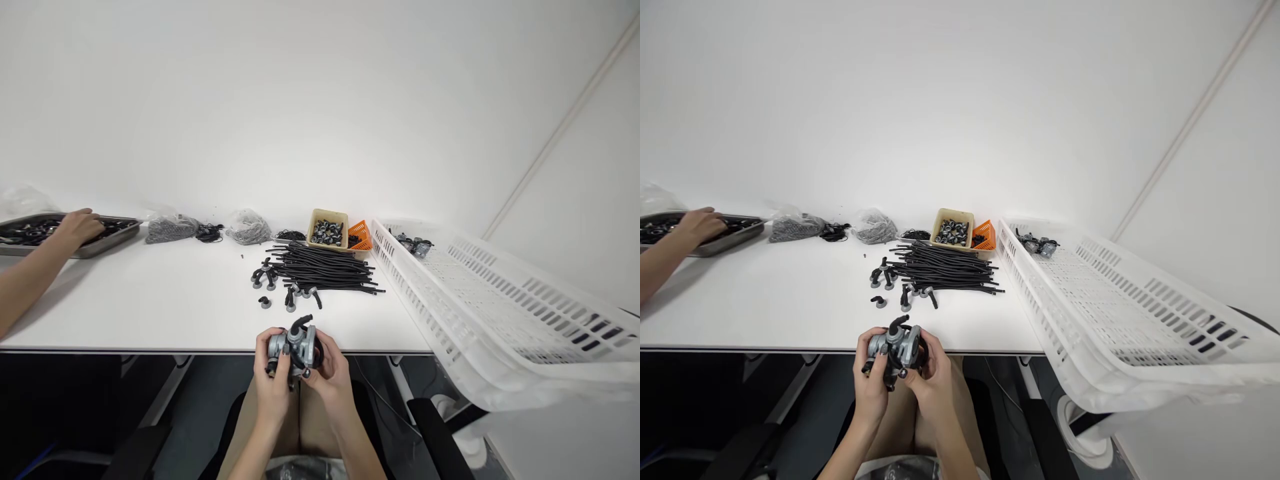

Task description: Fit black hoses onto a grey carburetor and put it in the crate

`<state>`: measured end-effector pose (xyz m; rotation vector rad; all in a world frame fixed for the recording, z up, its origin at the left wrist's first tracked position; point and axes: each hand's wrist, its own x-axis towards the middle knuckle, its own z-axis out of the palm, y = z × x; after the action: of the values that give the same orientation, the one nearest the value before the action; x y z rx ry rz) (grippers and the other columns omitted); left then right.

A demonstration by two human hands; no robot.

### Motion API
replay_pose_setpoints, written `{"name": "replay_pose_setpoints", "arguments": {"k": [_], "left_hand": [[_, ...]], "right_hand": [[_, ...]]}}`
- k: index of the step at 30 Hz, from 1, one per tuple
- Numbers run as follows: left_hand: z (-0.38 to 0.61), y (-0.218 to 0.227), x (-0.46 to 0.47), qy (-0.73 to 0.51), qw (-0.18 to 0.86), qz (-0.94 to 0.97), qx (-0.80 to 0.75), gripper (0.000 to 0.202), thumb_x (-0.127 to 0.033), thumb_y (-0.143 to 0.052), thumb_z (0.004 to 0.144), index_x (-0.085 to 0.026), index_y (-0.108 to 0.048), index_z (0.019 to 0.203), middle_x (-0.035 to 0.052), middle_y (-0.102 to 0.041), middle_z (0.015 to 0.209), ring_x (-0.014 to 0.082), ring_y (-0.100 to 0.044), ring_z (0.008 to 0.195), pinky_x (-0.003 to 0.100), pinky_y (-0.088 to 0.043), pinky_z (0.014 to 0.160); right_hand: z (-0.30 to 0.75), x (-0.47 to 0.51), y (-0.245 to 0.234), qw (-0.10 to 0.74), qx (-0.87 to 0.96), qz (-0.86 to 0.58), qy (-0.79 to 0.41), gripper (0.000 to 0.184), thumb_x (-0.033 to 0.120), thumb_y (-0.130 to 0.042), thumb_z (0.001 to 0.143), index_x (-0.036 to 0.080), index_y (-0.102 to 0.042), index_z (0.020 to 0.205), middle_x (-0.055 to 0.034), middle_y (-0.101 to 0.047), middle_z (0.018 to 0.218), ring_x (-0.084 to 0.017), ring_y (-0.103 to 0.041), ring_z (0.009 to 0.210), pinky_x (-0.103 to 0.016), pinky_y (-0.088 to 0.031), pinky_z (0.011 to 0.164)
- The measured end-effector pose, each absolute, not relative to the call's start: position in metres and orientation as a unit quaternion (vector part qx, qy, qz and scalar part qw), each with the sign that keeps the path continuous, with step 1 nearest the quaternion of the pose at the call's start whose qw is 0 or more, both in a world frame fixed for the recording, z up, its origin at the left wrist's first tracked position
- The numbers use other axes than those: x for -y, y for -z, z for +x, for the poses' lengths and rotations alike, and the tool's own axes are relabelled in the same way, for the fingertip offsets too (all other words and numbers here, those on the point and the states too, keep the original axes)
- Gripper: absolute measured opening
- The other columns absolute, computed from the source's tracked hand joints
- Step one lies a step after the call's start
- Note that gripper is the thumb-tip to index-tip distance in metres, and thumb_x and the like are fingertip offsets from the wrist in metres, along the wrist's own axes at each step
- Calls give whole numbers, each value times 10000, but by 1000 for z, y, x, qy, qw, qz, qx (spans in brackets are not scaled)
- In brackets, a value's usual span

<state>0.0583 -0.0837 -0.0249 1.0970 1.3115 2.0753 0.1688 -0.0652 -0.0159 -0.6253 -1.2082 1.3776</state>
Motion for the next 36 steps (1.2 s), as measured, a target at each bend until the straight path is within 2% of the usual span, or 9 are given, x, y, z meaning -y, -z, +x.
{"name": "replay_pose_setpoints", "arguments": {"k": [5, 9, 12, 17, 19, 23, 25, 32, 36], "left_hand": [[56, 24, 82, -775, 351, 304, -428, 302, -443, -592, 819, -230, -557, 1031, -4, -588, 876, 153, -571, 734, 224, -461, 626], [54, 16, 81, -803, 421, 187, -379, 308, -427, -572, 779, -219, -621, 1000, 9, -678, 912, 182, -648, 825, 256, -526, 705], [51, 6, 84, -799, 448, 124, -380, 311, -435, -597, 741, -209, -652, 947, 15, -720, 878, 214, -687, 850, 301, -553, 755], [53, -12, 95, -748, 540, 55, -383, 402, -513, -569, 763, -177, -679, 953, 68, -745, 887, 277, -703, 919, 374, -570, 768], [58, -16, 97, -745, 533, 68, -394, 448, -547, -560, 757, -169, -681, 963, 84, -746, 906, 292, -706, 911, 388, -574, 759], [70, -18, 98, -755, 486, 176, -404, 536, -638, -499, 769, -200, -651, 1040, 65, -738, 945, 297, -699, 907, 395, -578, 745], [73, -18, 98, -762, 453, 221, -406, 555, -667, -535, 728, -230, -620, 1059, 48, -729, 953, 307, -689, 921, 398, -583, 737], [52, -5, 63, -759, 336, 359, -427, 887, -831, -663, 436, -279, -614, 1129, 101, -663, 1173, 400, -639, 1054, 452, -617, 729], [-4, 18, 28, -703, 373, 344, -498, 590, -647, -775, 489, -307, -667, 959, 70, -724, 1078, 451, -678, 968, 612, -595, 775]], "right_hand": [[166, 68, 5, 545, 518, -306, -583, 563, 324, -852, 621, 211, -665, 1140, -102, -709, 1176, -306, -662, 1100, -461, -519, 989], [171, 79, -6, 524, 552, -314, -568, 565, 312, -818, 685, 211, -633, 1209, -112, -666, 1262, -290, -618, 1186, -453, -475, 1054], [183, 82, -12, 535, 560, -290, -562, 653, 385, -798, 727, 250, -553, 1318, -114, -613, 1339, -273, -602, 1206, -431, -480, 1044], [204, 84, -22, 602, 518, -308, -524, 473, 505, -605, 879, 234, -576, 1265, -132, -643, 1273, -250, -653, 1078, -429, -503, 990], [204, 91, -25, 576, 557, -317, -508, 520, 449, -663, 844, 263, -548, 1316, -112, -621, 1309, -258, -633, 1120, -427, -497, 1000], [190, 103, -23, 486, 633, -381, -466, 879, 233, -812, 664, 349, -425, 1444, -51, -526, 1432, -298, -524, 1292, -429, -462, 1060], [185, 99, -19, 481, 632, -396, -462, 913, 165, -809, 628, 338, -430, 1441, -49, -598, 1349, -297, -573, 1237, -412, -496, 1019], [217, 62, -51, 521, 689, -294, -409, 713, 284, -883, 581, 322, -612, 1239, -23, -725, 1113, -252, -703, 970, -327, -575, 842], [266, 60, -100, 496, 774, -332, -208, 667, 285, -876, 615, 378, -634, 1229, -14, -736, 1099, -257, -718, 926, -356, -591, 820]]}}
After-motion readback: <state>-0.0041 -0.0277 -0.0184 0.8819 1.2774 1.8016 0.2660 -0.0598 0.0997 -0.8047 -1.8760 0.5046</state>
